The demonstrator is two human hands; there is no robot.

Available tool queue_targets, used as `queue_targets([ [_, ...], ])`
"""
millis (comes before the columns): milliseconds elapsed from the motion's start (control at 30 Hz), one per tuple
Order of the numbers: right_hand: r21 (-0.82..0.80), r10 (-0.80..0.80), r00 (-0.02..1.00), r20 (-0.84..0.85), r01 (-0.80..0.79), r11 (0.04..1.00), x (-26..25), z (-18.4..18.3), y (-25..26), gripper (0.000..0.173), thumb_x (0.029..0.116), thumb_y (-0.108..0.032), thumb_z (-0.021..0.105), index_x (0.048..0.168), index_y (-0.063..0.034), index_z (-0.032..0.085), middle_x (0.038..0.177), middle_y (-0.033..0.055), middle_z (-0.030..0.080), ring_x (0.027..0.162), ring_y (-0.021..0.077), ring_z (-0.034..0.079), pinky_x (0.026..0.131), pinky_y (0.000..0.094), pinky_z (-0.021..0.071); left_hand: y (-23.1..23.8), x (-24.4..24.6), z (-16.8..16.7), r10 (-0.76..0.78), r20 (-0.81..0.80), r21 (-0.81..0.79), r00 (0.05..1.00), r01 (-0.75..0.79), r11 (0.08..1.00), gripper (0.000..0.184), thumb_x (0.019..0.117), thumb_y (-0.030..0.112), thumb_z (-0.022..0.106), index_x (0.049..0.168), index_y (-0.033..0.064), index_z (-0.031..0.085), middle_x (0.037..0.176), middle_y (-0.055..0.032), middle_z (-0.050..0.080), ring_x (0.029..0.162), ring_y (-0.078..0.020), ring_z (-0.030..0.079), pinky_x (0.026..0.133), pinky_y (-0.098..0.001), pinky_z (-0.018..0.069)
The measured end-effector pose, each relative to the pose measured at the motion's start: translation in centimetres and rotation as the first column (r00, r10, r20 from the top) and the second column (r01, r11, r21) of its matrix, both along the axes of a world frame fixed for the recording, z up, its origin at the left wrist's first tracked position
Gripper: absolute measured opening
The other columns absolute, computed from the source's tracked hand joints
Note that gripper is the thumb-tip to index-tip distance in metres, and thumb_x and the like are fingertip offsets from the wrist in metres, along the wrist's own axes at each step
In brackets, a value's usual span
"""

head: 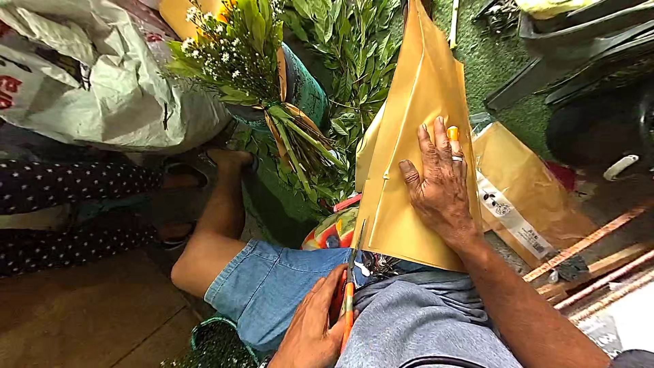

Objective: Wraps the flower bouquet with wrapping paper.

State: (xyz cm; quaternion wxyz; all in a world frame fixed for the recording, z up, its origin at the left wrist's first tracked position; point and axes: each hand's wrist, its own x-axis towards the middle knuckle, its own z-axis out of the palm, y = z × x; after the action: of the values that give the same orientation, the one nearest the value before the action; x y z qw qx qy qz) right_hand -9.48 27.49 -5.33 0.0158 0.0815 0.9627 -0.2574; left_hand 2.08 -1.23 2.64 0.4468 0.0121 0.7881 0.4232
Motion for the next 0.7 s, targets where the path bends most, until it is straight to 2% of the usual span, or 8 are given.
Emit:
queue_targets([
  [133, 0.002, -0.004, 1.000, -0.010, 0.004, 1.000, 0.0, -0.2, -0.1, 0.066, 0.1074, -0.052, 0.036, 0.164, -0.0185, 0.028, 0.173, 0.0066, 0.013, 0.157, 0.0332, 0.020, 0.124, 0.0611, 0.0178, -0.2, 0.0, 0.2, -0.002, 0.011, 0.010, 1.000, 0.002, 1.000, 0.069, 0.0947, 0.044, 0.063, 0.153, 0.0125, 0.045, 0.124, 0.0000, 0.072, 0.111, -0.0152, 0.068, 0.095, -0.0428, 0.0566],
  [267, -0.001, -0.007, 1.000, -0.017, 0.007, 1.000, 0.0, -0.2, -0.1, 0.066, 0.1075, -0.051, 0.036, 0.164, -0.0187, 0.028, 0.173, 0.0069, 0.013, 0.157, 0.0334, 0.021, 0.124, 0.0609, 0.0182, -0.4, 0.1, 0.3, 0.005, 0.012, 0.027, 1.000, -0.005, 1.000, 0.063, 0.0968, 0.032, 0.064, 0.153, 0.0110, 0.044, 0.119, 0.0003, 0.074, 0.104, -0.0136, 0.071, 0.091, -0.0400, 0.0592],
  [433, -0.003, 0.006, 1.000, -0.004, -0.006, 1.000, 0.0, 0.0, 0.0, 0.067, 0.1072, -0.053, 0.036, 0.165, -0.0189, 0.027, 0.173, 0.0069, 0.012, 0.157, 0.0337, 0.019, 0.124, 0.0619, 0.0179, 0.1, -0.6, 0.1, 0.016, 0.031, -0.006, 0.999, -0.016, 1.000, 0.067, 0.0928, 0.036, 0.064, 0.152, 0.0117, 0.045, 0.119, 0.0009, 0.073, 0.103, -0.0139, 0.070, 0.088, -0.0395, 0.0592],
  [567, 0.007, 0.013, 1.000, -0.019, -0.013, 1.000, -0.1, -0.2, 0.1, 0.067, 0.1070, -0.053, 0.035, 0.164, -0.0176, 0.028, 0.173, 0.0088, 0.015, 0.157, 0.0333, 0.021, 0.124, 0.0613, 0.0181, 0.7, -1.5, 0.2, -0.010, -0.015, -0.036, 1.000, 0.010, 0.999, 0.075, 0.0906, 0.050, 0.059, 0.153, 0.0114, 0.045, 0.122, -0.0014, 0.071, 0.103, -0.0161, 0.067, 0.086, -0.0416, 0.0567],
  [700, 0.009, 0.016, 1.000, -0.015, -0.016, 1.000, -0.1, -0.1, 0.1, 0.068, 0.1070, -0.053, 0.035, 0.164, -0.0170, 0.028, 0.173, 0.0096, 0.014, 0.157, 0.0338, 0.021, 0.124, 0.0613, 0.0181, 1.2, -1.8, -0.1, -0.005, -0.012, -0.059, 1.000, 0.005, 0.998, 0.073, 0.0907, 0.048, 0.059, 0.154, 0.0144, 0.045, 0.124, 0.0002, 0.071, 0.105, -0.0152, 0.068, 0.086, -0.0397, 0.0580],
])
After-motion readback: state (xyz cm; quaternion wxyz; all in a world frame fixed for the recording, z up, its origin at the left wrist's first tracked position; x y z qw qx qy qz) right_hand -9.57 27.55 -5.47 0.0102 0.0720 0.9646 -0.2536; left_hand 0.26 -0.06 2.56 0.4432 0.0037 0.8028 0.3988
